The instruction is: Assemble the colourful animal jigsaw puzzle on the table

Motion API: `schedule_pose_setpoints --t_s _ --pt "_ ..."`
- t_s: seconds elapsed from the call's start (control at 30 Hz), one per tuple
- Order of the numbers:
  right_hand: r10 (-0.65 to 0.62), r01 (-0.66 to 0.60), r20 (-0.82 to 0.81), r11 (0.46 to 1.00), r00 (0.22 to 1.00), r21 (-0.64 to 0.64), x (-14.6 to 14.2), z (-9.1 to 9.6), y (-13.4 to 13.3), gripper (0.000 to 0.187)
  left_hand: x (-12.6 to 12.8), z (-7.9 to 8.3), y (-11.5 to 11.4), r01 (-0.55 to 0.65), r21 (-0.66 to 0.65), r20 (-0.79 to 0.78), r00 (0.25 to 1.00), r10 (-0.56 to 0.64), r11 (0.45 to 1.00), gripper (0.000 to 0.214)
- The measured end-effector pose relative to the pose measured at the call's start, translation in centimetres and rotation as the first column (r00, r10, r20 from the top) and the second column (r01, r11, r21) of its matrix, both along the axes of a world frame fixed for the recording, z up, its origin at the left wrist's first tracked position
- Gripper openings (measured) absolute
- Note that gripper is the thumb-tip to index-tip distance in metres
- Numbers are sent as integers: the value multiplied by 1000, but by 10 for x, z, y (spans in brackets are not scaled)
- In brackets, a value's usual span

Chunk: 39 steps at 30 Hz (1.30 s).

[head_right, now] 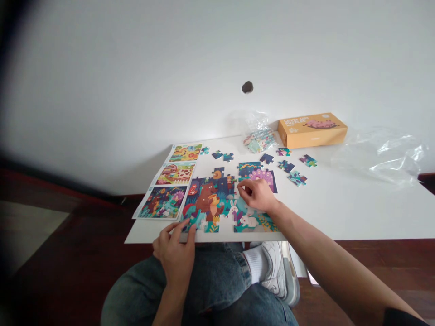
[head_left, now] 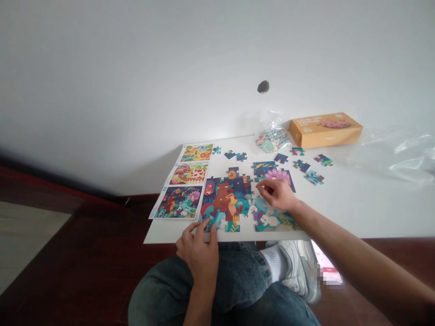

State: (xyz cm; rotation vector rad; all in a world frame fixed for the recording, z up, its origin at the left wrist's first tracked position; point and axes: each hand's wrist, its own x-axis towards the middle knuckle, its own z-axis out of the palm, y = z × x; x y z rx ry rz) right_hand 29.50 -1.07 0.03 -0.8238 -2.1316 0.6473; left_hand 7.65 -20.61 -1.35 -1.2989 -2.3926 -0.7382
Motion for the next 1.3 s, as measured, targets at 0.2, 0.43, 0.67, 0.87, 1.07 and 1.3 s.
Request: schedule_pose_setpoints --t_s 0.2,0.43,0.67,0.87,1.07,1.3 --pt "24 -24 13 1000 1000 8 -4 0 2 19 1 -2 -10 61 96 -29 998 -59 993 20" --pt "21 -21 5 1000 1000 2 -4 -2 4 20 7 -4 -14 244 86 -129 964 -232 966 22" --pt "25 -25 0 1000 1000 1 -3 0 4 19 8 -5 -17 296 98 -141 949 -281 950 20" --pt "14 -14 5 1000 1000 -3 -4 -2 5 20 3 0 -14 247 30 -105 964 -243 968 16" --pt "7 -7 1 1000 1000 12 -4 0 5 20 -17 13 -10 393 -85 -83 913 -399 916 20" --pt "4 -4 -6 1000 1000 13 -4 -1 5 20 -32 15 -9 369 -127 -106 918 -382 921 40"
